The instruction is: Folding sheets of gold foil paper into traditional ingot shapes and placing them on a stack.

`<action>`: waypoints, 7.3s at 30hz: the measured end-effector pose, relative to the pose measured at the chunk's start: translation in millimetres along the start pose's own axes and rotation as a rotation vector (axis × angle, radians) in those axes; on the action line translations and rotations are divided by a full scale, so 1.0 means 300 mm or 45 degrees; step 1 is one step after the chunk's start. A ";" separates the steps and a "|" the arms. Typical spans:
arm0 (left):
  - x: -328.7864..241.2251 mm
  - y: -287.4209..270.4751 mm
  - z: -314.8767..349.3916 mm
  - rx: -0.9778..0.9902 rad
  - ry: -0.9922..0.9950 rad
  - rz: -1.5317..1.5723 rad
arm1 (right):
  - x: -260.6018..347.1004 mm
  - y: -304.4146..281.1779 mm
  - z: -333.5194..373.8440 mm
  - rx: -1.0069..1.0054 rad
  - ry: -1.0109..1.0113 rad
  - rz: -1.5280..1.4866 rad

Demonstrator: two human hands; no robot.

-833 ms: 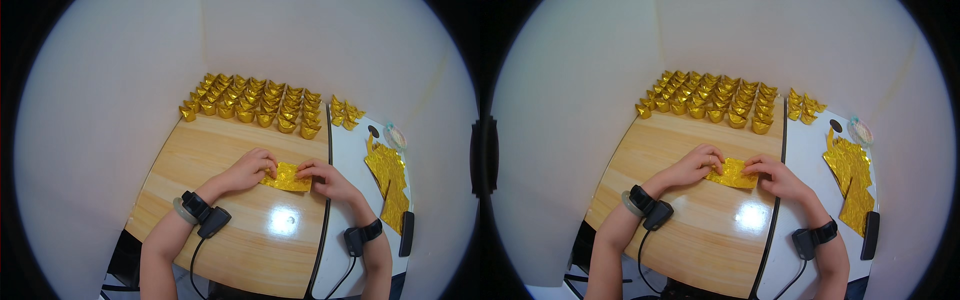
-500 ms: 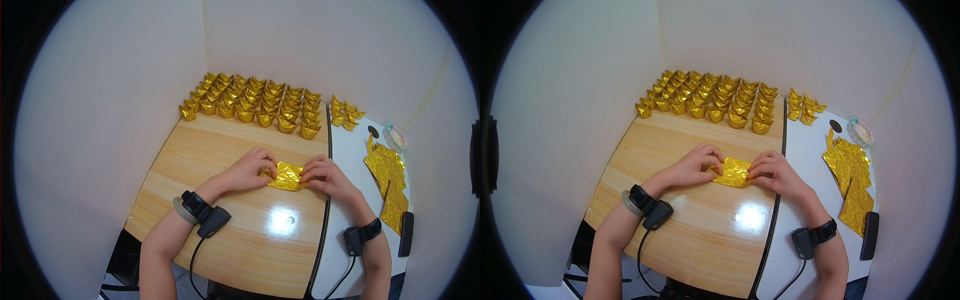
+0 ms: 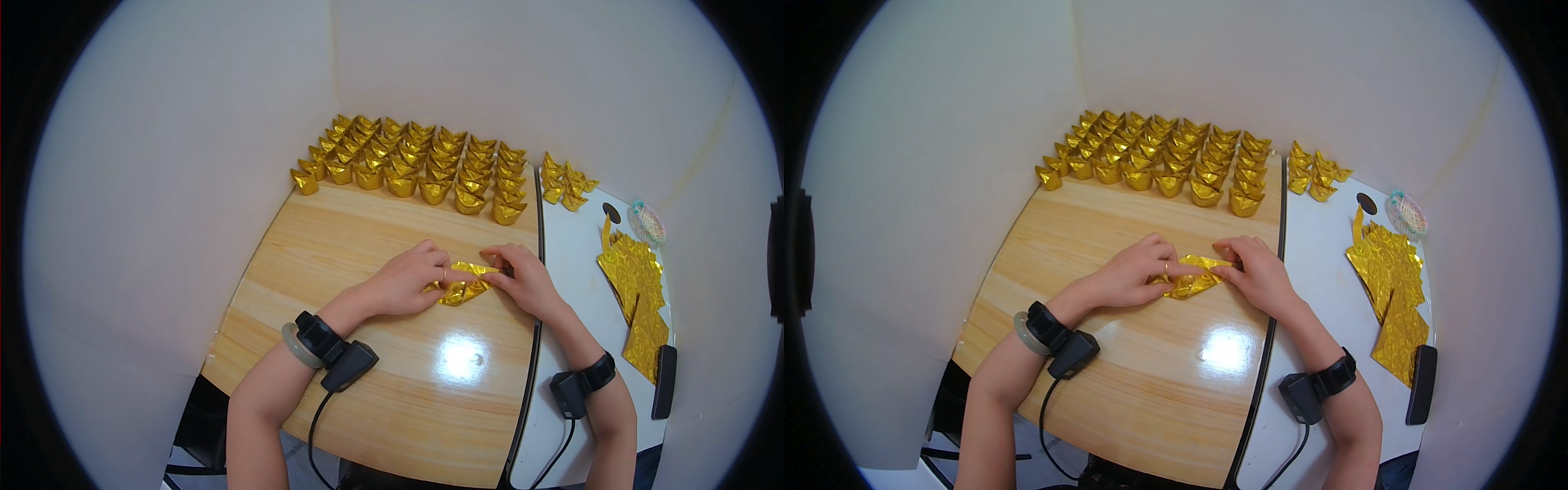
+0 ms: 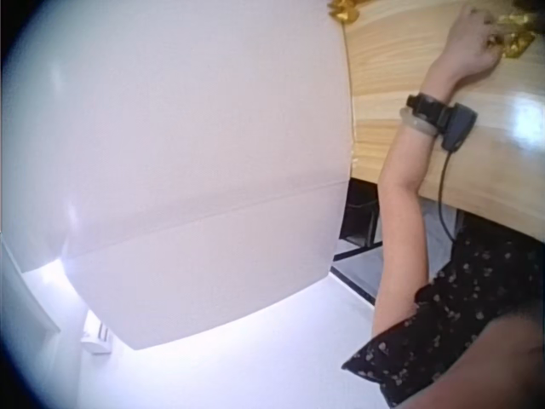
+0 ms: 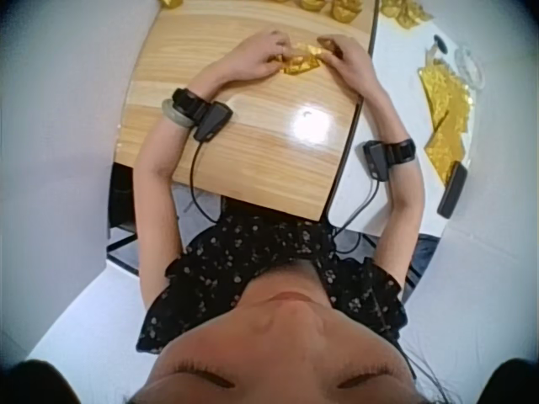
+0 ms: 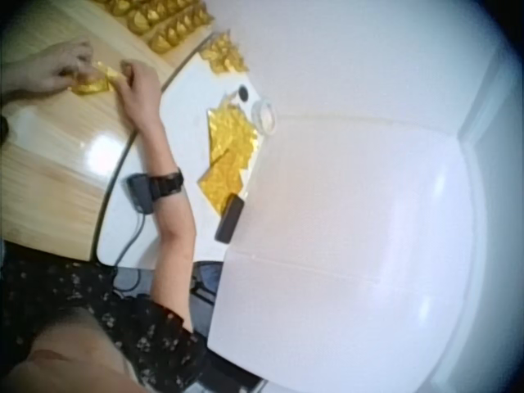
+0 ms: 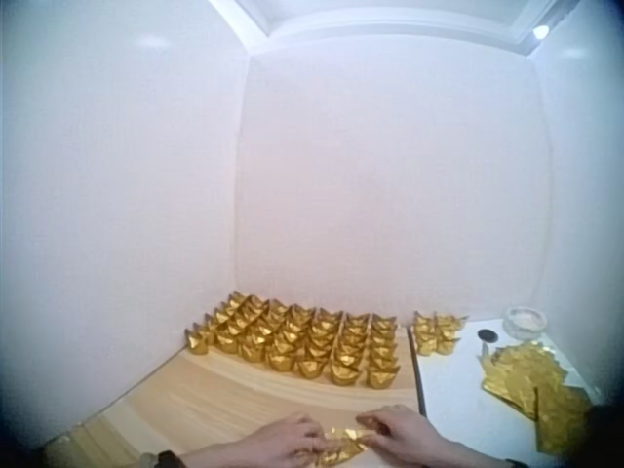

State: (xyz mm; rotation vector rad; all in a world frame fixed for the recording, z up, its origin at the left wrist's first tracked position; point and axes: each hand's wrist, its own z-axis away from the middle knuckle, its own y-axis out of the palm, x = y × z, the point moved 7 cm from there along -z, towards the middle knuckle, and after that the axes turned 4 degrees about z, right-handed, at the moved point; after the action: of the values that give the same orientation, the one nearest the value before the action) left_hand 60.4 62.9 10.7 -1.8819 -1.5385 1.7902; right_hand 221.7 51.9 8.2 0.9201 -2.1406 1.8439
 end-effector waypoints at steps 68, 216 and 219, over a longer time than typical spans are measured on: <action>0.050 0.051 0.035 0.245 -0.072 -0.744 | 0.038 0.027 0.137 0.345 -0.190 0.797; -0.011 0.050 0.044 0.131 -0.251 -0.080 | 0.129 0.039 0.098 0.191 0.130 -0.160; -0.012 0.050 0.044 0.111 -0.215 -0.087 | 0.123 0.032 0.101 0.156 0.167 -0.137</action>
State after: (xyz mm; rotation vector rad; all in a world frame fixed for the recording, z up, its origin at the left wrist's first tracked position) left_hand 59.1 46.4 -1.0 -1.6567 -1.5291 1.9955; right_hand 195.0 11.4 12.2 0.8931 -1.8835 1.9422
